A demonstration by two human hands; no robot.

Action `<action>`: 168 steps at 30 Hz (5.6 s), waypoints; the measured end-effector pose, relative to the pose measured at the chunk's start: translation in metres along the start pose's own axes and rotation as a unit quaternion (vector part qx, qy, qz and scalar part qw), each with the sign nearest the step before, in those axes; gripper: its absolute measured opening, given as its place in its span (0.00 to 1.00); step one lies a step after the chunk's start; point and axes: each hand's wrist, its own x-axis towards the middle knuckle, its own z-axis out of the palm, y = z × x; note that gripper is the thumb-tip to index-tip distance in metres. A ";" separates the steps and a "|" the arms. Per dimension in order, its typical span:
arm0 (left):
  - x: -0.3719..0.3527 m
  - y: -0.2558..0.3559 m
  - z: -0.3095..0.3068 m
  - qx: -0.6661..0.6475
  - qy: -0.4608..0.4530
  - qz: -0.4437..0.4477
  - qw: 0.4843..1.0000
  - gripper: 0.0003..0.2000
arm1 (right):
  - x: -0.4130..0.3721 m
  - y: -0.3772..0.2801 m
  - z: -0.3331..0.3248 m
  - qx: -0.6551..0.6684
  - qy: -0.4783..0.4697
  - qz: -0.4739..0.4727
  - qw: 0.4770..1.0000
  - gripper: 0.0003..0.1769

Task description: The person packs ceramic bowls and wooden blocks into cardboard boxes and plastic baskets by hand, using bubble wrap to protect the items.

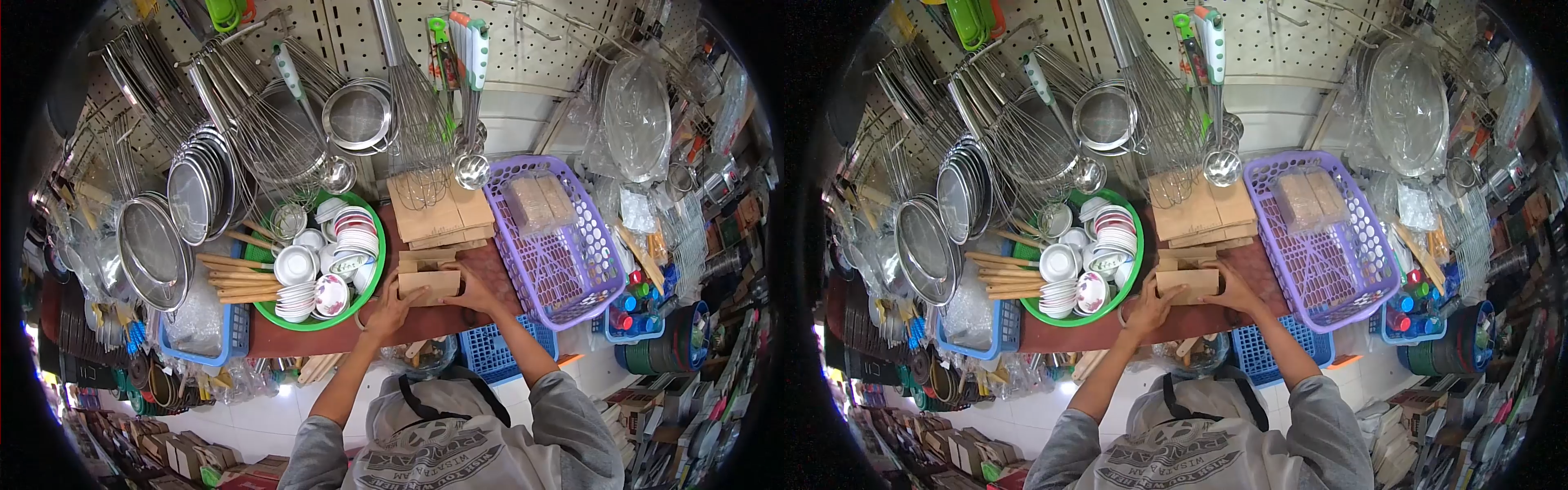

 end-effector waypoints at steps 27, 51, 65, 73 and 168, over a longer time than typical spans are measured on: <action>0.015 0.076 -0.043 -0.065 0.138 -0.162 0.975 0.32 | -0.016 -0.028 -0.019 -0.083 0.016 -0.072 0.994 0.42; -0.075 0.075 -0.164 -0.139 0.394 -0.301 0.857 0.15 | 0.060 -0.163 0.123 -0.079 -0.068 -0.268 0.958 0.16; -0.078 -0.003 -0.165 -0.360 0.285 -0.262 0.849 0.12 | 0.106 -0.169 0.142 -0.233 -0.036 -0.153 0.960 0.21; -0.085 -0.012 -0.176 -0.477 0.250 -0.247 0.806 0.12 | 0.095 -0.174 0.137 -0.101 0.037 -0.170 0.980 0.18; -0.097 -0.021 -0.137 -0.615 0.342 -0.390 0.594 0.23 | 0.101 -0.163 0.138 -0.186 -0.035 -0.082 0.978 0.26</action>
